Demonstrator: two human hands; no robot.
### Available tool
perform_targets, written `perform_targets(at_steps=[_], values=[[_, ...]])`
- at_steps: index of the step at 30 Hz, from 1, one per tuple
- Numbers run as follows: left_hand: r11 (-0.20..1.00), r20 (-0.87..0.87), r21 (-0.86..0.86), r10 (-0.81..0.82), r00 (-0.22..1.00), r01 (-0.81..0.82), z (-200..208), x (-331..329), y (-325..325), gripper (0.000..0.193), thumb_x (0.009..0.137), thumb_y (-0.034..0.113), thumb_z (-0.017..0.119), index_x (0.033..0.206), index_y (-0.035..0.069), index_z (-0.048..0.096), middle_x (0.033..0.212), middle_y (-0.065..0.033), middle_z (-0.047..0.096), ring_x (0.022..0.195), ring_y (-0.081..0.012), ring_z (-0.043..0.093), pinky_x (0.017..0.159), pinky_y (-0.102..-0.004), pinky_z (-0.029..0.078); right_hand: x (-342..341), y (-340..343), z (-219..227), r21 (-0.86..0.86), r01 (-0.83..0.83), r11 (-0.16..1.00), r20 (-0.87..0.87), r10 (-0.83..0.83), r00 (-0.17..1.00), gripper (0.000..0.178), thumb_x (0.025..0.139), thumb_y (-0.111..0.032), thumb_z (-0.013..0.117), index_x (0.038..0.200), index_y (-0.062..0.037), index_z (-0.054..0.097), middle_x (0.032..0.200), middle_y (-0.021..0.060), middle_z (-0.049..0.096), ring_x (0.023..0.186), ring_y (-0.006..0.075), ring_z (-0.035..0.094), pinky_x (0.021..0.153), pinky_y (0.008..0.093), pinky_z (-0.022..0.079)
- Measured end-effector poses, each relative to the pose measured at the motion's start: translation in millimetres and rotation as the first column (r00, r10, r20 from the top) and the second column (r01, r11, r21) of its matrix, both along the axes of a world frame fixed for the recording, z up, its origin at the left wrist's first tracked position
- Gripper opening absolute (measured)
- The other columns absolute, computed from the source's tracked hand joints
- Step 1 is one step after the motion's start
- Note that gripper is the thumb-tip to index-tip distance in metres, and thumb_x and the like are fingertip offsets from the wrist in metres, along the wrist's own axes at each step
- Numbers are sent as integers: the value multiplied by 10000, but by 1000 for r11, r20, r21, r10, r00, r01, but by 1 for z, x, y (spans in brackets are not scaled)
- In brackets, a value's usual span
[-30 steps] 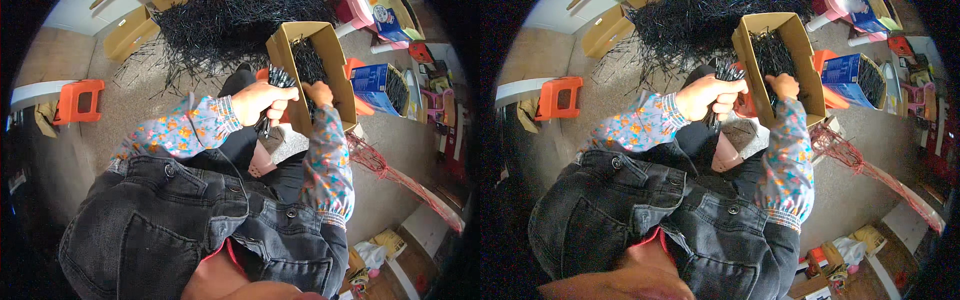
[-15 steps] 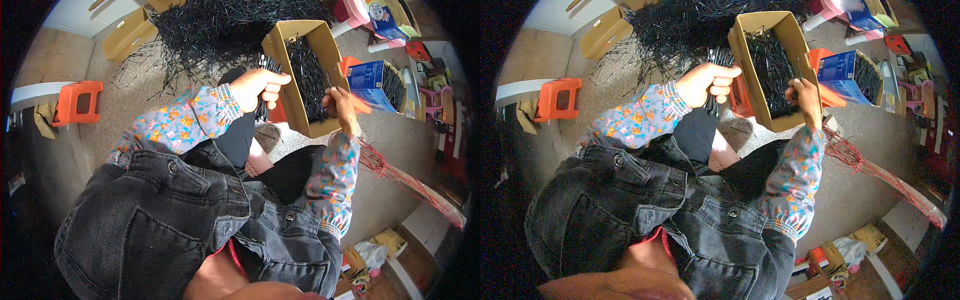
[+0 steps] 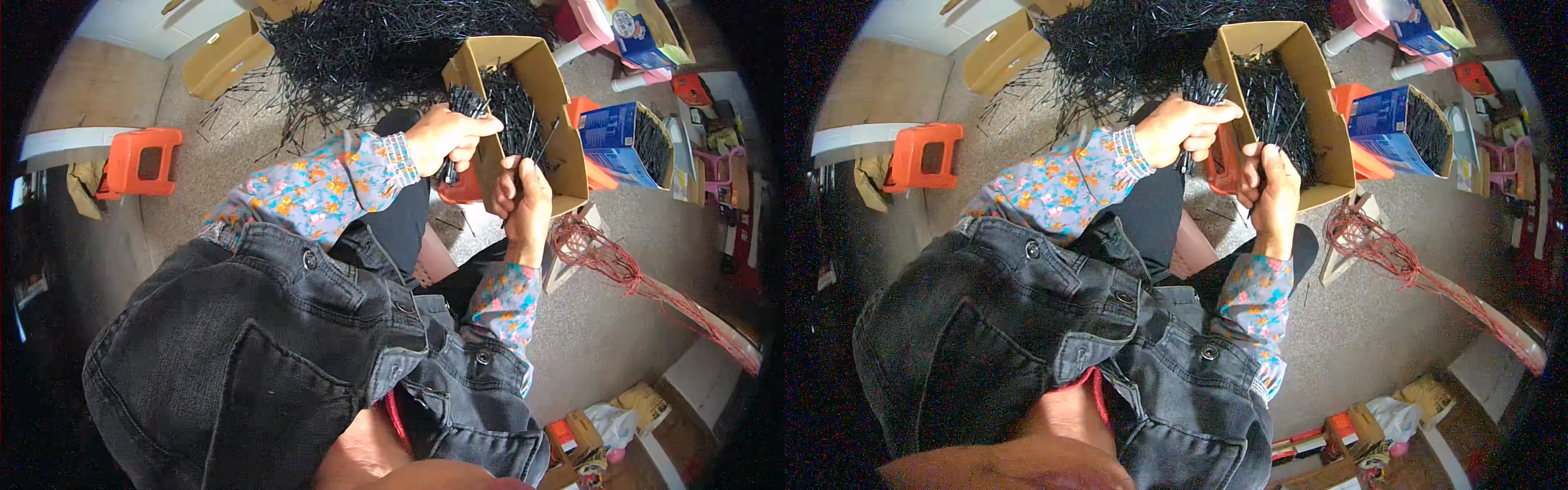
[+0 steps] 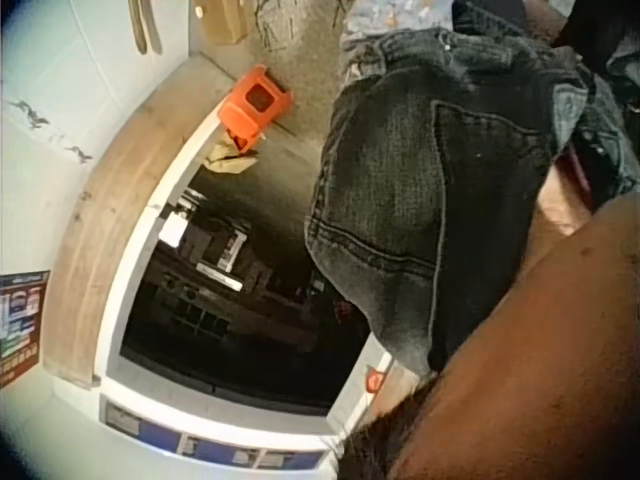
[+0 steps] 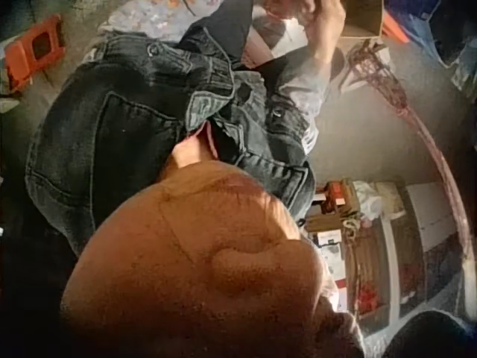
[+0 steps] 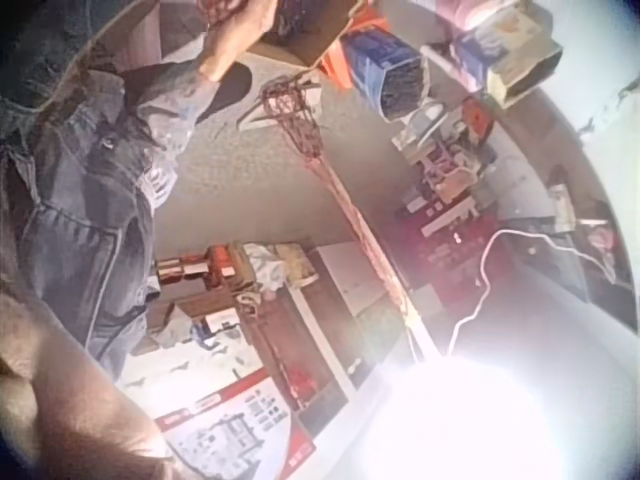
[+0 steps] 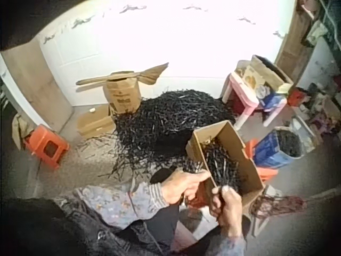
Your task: Sorting small black industrial components from a cardboard box into bundles and containers.
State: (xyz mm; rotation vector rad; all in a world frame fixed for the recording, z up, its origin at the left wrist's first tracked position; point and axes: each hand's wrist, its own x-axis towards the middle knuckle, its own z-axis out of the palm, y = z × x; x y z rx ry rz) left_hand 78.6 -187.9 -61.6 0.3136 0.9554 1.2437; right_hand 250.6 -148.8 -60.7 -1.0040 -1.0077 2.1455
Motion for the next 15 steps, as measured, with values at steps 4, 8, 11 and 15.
perform_targets(at_steps=[4,8,11,15], values=[[999,-26,45,9,1000,-8,2,1,-2,135,797,199,642,784,106,545,501,72,389,378,-40,310,376,-226,265,-12,-15,1,121,35,992,109,-48,993,276,936,-267,396,897,-24,522,525,-12,395,352,51,272,313,197,209],[1000,-131,21,-20,991,22,-5,0,-10,166,730,122,693,781,65,547,504,32,432,371,-52,364,352,-210,277,-29,-26,-8,154,7,988,127,-27,992,257,935,-258,404,908,-34,527,525,-9,406,335,42,266,294,186,190],[997,-157,41,-53,986,60,-3,5,-7,166,735,127,690,730,59,539,515,7,469,368,-59,380,349,-211,291,-24,-29,-3,139,24,990,120,-41,992,259,931,-264,418,908,-35,537,522,-13,410,338,40,275,296,186,192],[999,-178,20,44,983,-41,-7,1,-8,176,781,163,651,696,47,549,527,-16,502,364,-71,404,339,-216,315,-23,-30,-11,59,55,997,108,-61,992,265,922,-266,443,903,-23,546,516,-15,409,340,46,283,303,189,207]])
